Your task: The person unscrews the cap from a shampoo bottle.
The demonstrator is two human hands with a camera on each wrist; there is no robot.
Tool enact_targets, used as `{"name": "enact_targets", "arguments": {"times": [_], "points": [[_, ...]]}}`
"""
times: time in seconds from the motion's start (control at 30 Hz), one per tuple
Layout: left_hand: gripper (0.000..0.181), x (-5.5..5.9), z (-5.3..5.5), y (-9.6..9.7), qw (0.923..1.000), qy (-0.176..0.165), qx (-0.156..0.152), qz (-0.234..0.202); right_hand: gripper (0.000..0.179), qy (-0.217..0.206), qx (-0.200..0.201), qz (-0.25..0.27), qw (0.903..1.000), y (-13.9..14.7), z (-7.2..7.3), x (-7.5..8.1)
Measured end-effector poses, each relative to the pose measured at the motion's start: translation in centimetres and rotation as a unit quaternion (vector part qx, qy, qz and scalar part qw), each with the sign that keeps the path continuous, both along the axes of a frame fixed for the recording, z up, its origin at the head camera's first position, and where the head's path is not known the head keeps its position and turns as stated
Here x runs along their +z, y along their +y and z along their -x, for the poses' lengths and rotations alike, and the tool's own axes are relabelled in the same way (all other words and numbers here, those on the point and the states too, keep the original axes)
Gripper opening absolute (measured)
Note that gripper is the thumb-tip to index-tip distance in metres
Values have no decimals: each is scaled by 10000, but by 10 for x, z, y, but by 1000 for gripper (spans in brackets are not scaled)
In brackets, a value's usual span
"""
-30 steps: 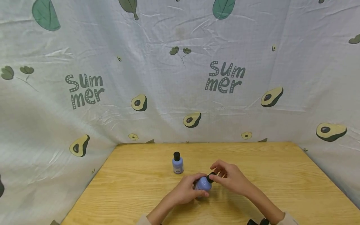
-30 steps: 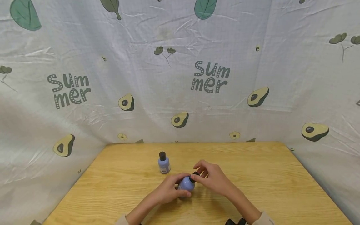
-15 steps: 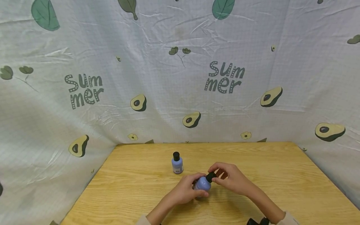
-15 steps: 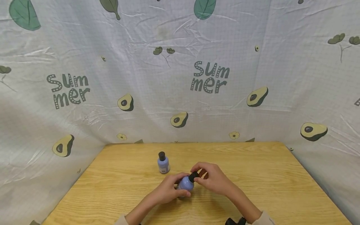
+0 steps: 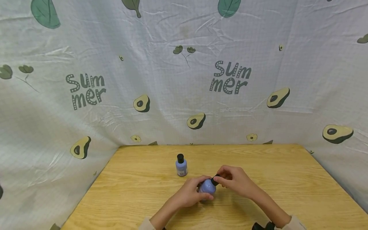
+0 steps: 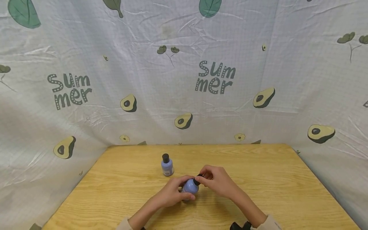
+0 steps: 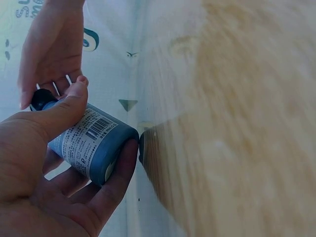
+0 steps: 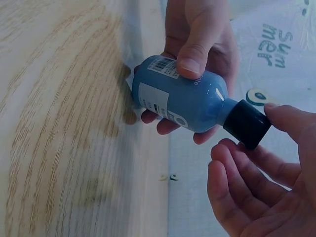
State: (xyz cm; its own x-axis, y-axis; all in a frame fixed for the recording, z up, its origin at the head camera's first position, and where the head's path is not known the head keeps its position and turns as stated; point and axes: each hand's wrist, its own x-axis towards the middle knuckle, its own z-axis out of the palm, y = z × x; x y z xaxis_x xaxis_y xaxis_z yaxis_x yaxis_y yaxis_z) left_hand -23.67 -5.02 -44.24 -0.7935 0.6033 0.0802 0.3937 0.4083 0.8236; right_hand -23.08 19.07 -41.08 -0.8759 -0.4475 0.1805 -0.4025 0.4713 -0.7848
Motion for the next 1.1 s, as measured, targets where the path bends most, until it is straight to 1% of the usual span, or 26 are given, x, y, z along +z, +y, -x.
{"name": "enact_targets", "arguments": {"times": [0.07, 0.27, 0.4, 0.47, 0.57, 0.63, 0.8, 0.93, 1.0, 1.1], "points": [[51, 0, 1, 0, 10000, 6, 2, -8, 23, 25, 63, 26, 10000, 1, 1, 0], [53, 1, 2, -1, 10000, -37, 11, 8, 23, 357, 377, -65, 9986, 3, 3, 1], [54, 1, 2, -1, 10000, -24, 38, 35, 20, 402, 617, 49, 9973, 5, 4, 1], [53, 1, 2, -1, 10000, -4, 38, 37, 22, 408, 677, 81, 9968, 6, 4, 1], [53, 0, 2, -1, 10000, 2, 13, 30, 29, 357, 629, 54, 9974, 6, 4, 1], [53, 0, 2, -1, 10000, 7, -8, 22, 32, 290, 499, -8, 9983, 5, 3, 1], [52, 0, 1, 0, 10000, 73, -45, 16, 28, -12, 130, -109, 9999, 3, 3, 1], [50, 1, 1, 1, 10000, 61, -38, 21, 25, -242, 148, -65, 9996, 4, 3, 2], [50, 1, 2, 1, 10000, 38, -37, 25, 24, -253, 193, -84, 9995, 5, 3, 3], [51, 1, 2, 2, 10000, 16, -25, 50, 22, -101, 321, -153, 9993, 7, 4, 4]]}}
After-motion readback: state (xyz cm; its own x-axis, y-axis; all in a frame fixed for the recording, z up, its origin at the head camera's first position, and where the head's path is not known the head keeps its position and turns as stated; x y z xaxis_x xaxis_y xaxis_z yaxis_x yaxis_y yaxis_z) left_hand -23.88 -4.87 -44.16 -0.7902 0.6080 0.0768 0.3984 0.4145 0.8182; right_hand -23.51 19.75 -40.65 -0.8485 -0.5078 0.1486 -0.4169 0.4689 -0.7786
